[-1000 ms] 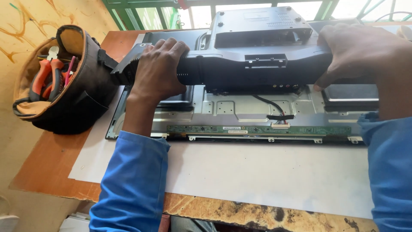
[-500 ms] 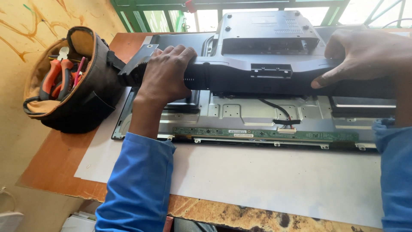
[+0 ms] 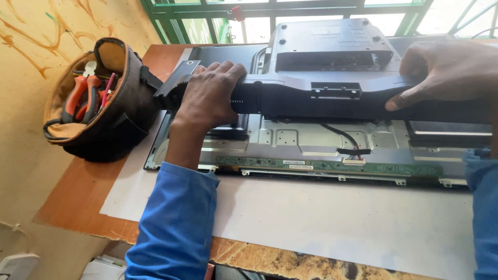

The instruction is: The person works on the back of a disassembled flat-screen TV, using their hands to connect cables and an orange plastic pry tool to adjust the casing and internal components.

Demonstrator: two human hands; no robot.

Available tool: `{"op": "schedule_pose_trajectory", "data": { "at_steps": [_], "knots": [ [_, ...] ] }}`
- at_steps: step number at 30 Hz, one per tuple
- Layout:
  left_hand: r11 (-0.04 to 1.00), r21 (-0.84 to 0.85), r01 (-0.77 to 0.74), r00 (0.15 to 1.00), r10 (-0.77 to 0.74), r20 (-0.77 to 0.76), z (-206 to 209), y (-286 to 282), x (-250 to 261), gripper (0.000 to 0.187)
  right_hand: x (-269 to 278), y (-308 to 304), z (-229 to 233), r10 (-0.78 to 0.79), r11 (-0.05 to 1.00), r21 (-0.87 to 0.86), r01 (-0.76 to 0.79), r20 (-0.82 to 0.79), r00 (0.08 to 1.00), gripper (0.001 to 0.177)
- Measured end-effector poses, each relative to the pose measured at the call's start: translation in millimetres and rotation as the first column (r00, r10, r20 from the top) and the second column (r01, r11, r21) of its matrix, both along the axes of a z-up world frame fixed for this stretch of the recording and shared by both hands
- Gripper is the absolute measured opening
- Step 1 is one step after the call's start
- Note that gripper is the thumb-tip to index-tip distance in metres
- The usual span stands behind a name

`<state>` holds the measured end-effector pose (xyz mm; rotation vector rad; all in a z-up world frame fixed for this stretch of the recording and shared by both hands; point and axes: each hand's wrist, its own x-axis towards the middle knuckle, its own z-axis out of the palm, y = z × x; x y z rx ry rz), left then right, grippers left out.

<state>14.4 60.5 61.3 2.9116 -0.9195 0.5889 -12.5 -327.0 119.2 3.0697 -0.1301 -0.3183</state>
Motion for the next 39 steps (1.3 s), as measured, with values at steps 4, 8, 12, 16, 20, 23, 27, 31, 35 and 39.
{"op": "schedule_pose_trajectory", "data": {
  "at_steps": [4, 8, 12, 16, 20, 23, 27, 31, 35, 39],
  "knots": [
    [1.0, -0.014, -0.004, 0.998, 0.003, -0.068, 3.2, 0.7, -1.8, 0.058, 0.7, 1.8, 0.7, -0.029, 1.0, 0.0, 0.029, -0.004, 1.0, 0.061],
    [0.998, -0.056, 0.013, 0.994, -0.019, -0.111, 2.7, -0.3, -3.0, 0.053, -0.1, 0.3, 0.2, -0.001, 1.0, -0.01, 0.001, -0.014, 1.0, 0.059],
    [0.999, -0.05, -0.002, 0.991, -0.004, -0.13, 4.0, -0.1, -4.2, 0.052, -1.0, -0.9, -0.5, -0.004, 0.999, 0.035, 0.004, -0.002, 1.0, 0.064],
    [0.998, -0.063, 0.013, 0.991, -0.021, -0.13, 8.0, 1.2, -7.0, 0.056, -4.0, 1.5, 0.7, -0.028, 0.999, 0.038, 0.028, 0.014, 1.0, 0.072],
    [0.987, -0.127, -0.101, 0.937, 0.051, -0.345, 20.3, -2.7, -18.4, 0.066, -16.5, 11.3, 10.3, -0.056, 0.995, 0.078, 0.058, -0.024, 0.998, 0.069],
    [0.984, -0.16, -0.083, 0.947, 0.027, -0.321, 17.6, -5.5, -19.3, 0.065, -25.0, 19.4, 16.6, -0.073, 0.994, 0.083, 0.076, -0.031, 0.997, 0.069],
    [0.976, -0.213, 0.04, 0.979, -0.081, -0.188, 10.3, -12.7, -14.4, 0.053, -27.4, 20.3, 19.2, -0.052, 0.995, 0.083, 0.054, -0.026, 0.998, 0.058],
    [0.967, -0.22, 0.13, 0.982, -0.156, -0.106, -4.4, -23.0, -5.7, 0.068, -29.6, 21.1, 19.1, -0.055, 0.997, 0.046, 0.056, -0.015, 0.998, 0.059],
    [0.97, -0.197, 0.14, 0.987, -0.153, -0.051, -8.2, -27.1, -4.8, 0.071, -32.7, 23.6, 19.4, -0.046, 0.991, 0.124, 0.047, -0.009, 0.999, 0.06],
    [0.974, -0.187, 0.125, 0.989, -0.137, -0.05, -9.9, -26.6, -3.7, 0.077, -32.5, 27.2, 17.5, -0.028, 0.988, 0.154, 0.025, 0.013, 1.0, 0.062]
  ]
}}
